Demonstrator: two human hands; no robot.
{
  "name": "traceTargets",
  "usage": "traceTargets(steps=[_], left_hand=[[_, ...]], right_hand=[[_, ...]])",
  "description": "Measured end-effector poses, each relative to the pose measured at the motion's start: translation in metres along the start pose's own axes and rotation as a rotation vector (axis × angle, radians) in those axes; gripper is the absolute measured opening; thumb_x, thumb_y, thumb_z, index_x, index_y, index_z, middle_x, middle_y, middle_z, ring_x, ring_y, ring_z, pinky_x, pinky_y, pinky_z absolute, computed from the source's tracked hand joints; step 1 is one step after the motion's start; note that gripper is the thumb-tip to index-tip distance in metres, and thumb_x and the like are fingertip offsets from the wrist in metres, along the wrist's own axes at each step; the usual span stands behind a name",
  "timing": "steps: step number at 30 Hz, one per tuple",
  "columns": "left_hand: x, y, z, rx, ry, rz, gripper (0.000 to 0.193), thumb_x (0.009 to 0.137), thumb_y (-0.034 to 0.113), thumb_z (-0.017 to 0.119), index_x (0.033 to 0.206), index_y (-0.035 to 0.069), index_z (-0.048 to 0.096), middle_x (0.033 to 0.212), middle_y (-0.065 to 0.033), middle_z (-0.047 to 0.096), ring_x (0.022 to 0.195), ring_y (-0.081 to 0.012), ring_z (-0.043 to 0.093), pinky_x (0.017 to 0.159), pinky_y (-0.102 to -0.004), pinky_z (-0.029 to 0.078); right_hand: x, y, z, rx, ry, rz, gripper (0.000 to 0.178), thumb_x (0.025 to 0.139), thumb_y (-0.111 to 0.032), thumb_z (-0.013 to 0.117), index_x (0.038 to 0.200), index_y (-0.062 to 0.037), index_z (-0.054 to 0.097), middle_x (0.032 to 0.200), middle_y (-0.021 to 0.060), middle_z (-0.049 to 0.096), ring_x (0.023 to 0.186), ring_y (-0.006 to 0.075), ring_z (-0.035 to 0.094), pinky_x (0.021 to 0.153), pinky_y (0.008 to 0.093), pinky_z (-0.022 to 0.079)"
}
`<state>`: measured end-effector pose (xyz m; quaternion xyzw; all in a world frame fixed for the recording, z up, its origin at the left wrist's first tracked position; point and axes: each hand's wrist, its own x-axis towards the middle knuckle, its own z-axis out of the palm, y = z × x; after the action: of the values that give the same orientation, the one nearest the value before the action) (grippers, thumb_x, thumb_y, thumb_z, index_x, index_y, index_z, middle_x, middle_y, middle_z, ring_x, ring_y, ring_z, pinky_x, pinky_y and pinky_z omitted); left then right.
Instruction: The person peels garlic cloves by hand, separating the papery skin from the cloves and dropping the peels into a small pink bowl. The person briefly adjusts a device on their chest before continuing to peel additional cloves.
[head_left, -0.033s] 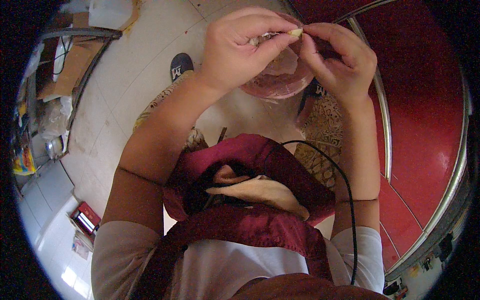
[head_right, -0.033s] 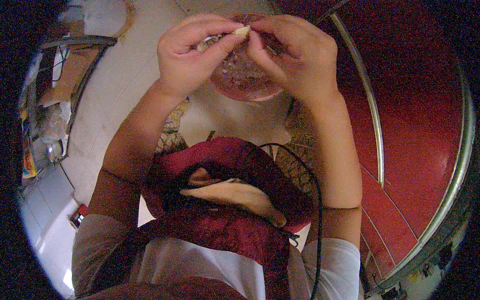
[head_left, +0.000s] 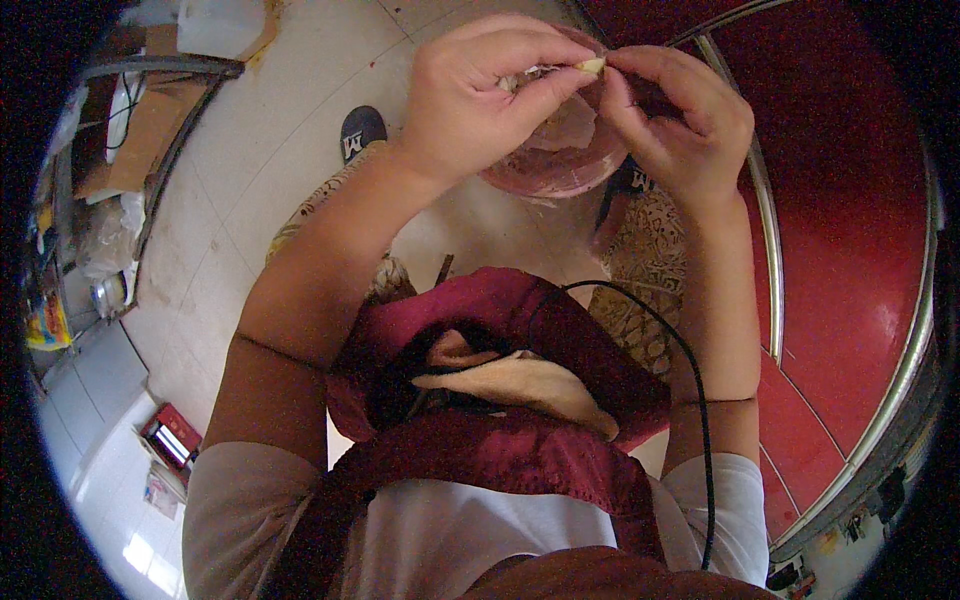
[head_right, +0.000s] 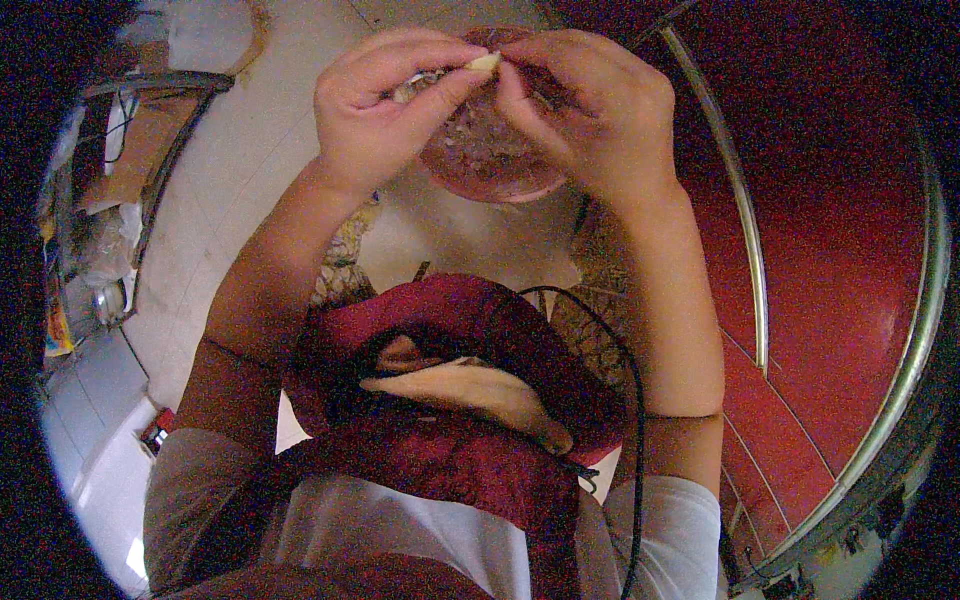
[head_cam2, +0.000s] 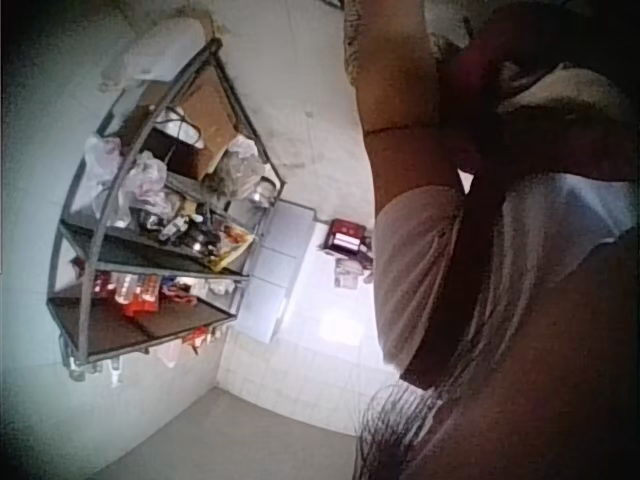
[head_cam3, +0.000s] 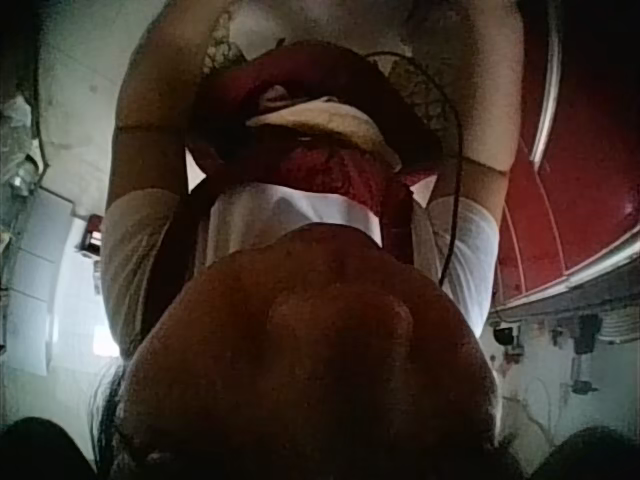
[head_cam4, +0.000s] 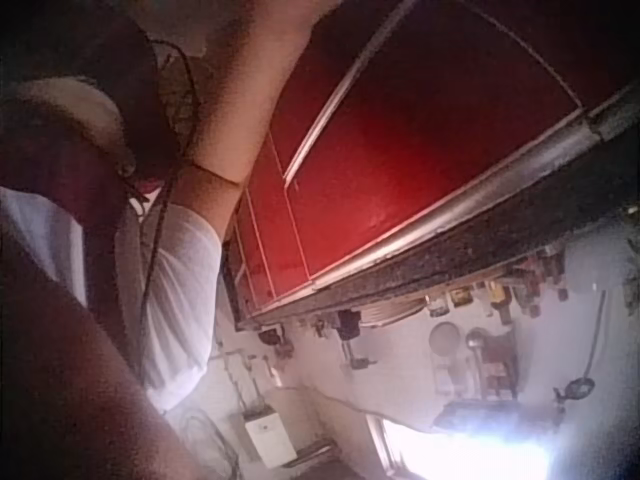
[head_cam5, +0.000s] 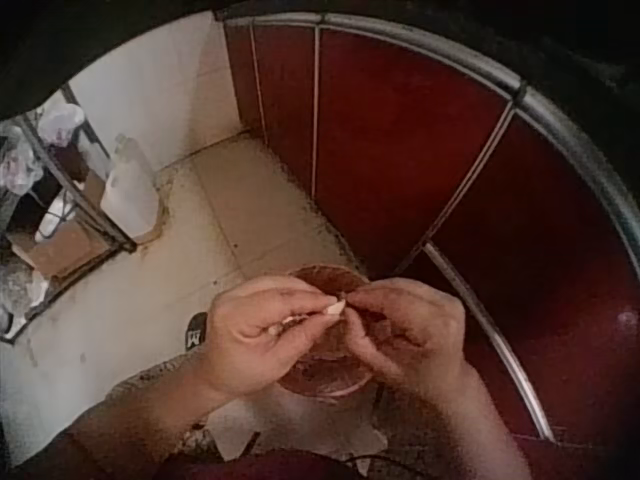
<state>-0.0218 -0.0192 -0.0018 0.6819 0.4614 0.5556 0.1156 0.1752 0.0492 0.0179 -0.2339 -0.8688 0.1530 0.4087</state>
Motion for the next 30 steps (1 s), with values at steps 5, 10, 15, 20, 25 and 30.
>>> traceTargets(steps=[5,10,15,20,25,30], left_hand=[[-0.001,0.0,0.0,0.014,-0.009,0.015,0.016,0.079,0.006,0.086,0.093,0.006,0.08,0.093,-0.0091,0.077,0.085,-0.0201,0.073,0.077,-0.0306,0.057],[-0.002,0.001,0.001,-0.03,-0.008,-0.004,0.017,0.079,0.007,0.086,0.095,0.006,0.08,0.095,-0.0091,0.077,0.087,-0.0202,0.073,0.078,-0.0304,0.057],[-0.002,0.005,0.003,-0.033,0.005,-0.044,0.016,0.082,0.006,0.083,0.098,0.005,0.079,0.094,-0.0091,0.076,0.087,-0.0202,0.073,0.08,-0.0303,0.056],[-0.009,0.011,0.013,-0.236,0.051,-0.271,0.017,0.087,0.008,0.081,0.103,0.005,0.078,0.099,-0.0044,0.076,0.093,-0.0142,0.07,0.086,-0.0285,0.055],[-0.012,0.016,0.016,-0.406,0.065,-0.456,0.017,0.092,0.009,0.078,0.107,0.004,0.076,0.105,-0.0032,0.076,0.096,-0.0113,0.069,0.089,-0.0273,0.055],[-0.012,0.015,0.014,-0.578,0.053,-0.565,0.02,0.094,0.012,0.076,0.113,0.003,0.074,0.105,-0.0047,0.076,0.096,-0.0114,0.069,0.088,-0.0278,0.057]], right_hand=[[-0.002,0.007,0.003,-0.004,0.007,-0.022,0.02,0.077,-0.012,0.084,0.095,-0.008,0.077,0.094,0.0103,0.077,0.085,0.026,0.076,0.075,0.0347,0.062],[-0.002,0.005,0.002,0.035,0.019,0.018,0.018,0.076,-0.013,0.085,0.091,-0.008,0.077,0.091,0.0096,0.076,0.082,0.0251,0.075,0.073,0.0336,0.061],[0.001,-0.001,0.003,0.071,0.055,0.078,0.015,0.077,-0.014,0.084,0.088,-0.0077,0.076,0.087,0.0085,0.076,0.078,0.0236,0.075,0.07,0.0317,0.06],[0.001,-0.003,0.005,0.091,0.08,0.099,0.013,0.077,-0.013,0.084,0.086,-0.0071,0.076,0.086,0.0081,0.075,0.076,0.0223,0.074,0.069,0.0302,0.059],[-0.005,-0.009,0.012,0.203,0.163,0.287,0.012,0.079,-0.011,0.083,0.087,-0.0055,0.078,0.081,0.0059,0.076,0.073,0.0149,0.073,0.07,0.0273,0.058],[-0.004,-0.02,0.013,0.407,0.258,0.501,0.011,0.081,-0.009,0.08,0.089,-0.0016,0.078,0.082,0.003,0.077,0.074,0.0082,0.069,0.072,0.0244,0.057]])
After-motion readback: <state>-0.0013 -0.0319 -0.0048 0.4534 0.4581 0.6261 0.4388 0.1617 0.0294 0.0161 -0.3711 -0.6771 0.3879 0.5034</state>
